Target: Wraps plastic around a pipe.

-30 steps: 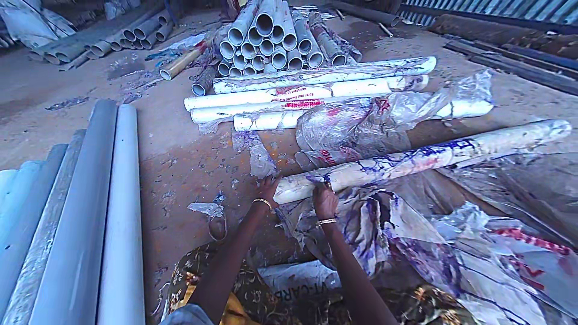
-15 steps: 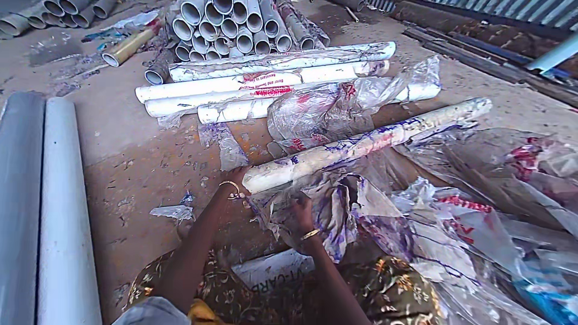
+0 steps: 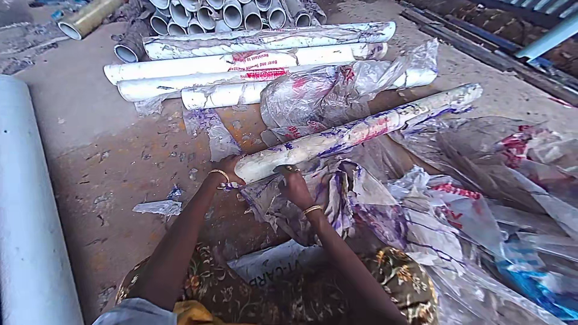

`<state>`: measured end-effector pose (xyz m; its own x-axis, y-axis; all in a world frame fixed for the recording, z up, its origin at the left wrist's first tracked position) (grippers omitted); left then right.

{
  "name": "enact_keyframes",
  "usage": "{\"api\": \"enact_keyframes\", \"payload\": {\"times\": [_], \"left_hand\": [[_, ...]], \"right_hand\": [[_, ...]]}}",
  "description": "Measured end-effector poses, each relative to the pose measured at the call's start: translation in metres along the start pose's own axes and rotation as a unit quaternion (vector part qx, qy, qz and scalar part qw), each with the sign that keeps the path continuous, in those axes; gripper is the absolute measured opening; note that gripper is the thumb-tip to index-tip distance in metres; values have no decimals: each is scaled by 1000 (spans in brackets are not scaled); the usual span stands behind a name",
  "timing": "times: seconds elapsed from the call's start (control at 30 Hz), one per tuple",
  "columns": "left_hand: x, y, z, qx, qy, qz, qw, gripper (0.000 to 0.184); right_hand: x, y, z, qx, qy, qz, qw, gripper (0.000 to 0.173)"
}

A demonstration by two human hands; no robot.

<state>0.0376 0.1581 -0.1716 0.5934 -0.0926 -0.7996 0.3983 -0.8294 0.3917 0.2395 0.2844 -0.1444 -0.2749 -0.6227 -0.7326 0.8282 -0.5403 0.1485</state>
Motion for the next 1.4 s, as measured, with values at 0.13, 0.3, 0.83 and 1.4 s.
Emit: {"api": "enact_keyframes", "payload": {"times": [0.13,0.3,0.83,1.4], "left_hand": [[-3,5,-11,-22,-40,-8,999,115],[0,15,-15,-1,-96,-7,995,123],[-1,6,10,87,-26,-41,995,102],[-18,46,17,71,-4,-70,995,57]], "right_hand": [[58,-8,-1,-84,250,67,962,37],[72,-12,-9,-66,267,32,961,34],[116,-4,81,152,410,224,871,37],[71,28,116,28,269,178,946,36]]}}
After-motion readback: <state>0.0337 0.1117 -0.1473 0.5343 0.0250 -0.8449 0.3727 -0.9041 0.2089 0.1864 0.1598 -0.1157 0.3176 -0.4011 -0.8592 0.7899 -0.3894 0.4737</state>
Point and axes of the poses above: each hand's wrist, its own y-axis away from the middle knuckle, its own x-axis out of the palm, z = x × y, the point moved 4 cm from there along -y, towards the middle knuckle, and after that the axes turned 12 degrees about x, right-handed, at the moved point
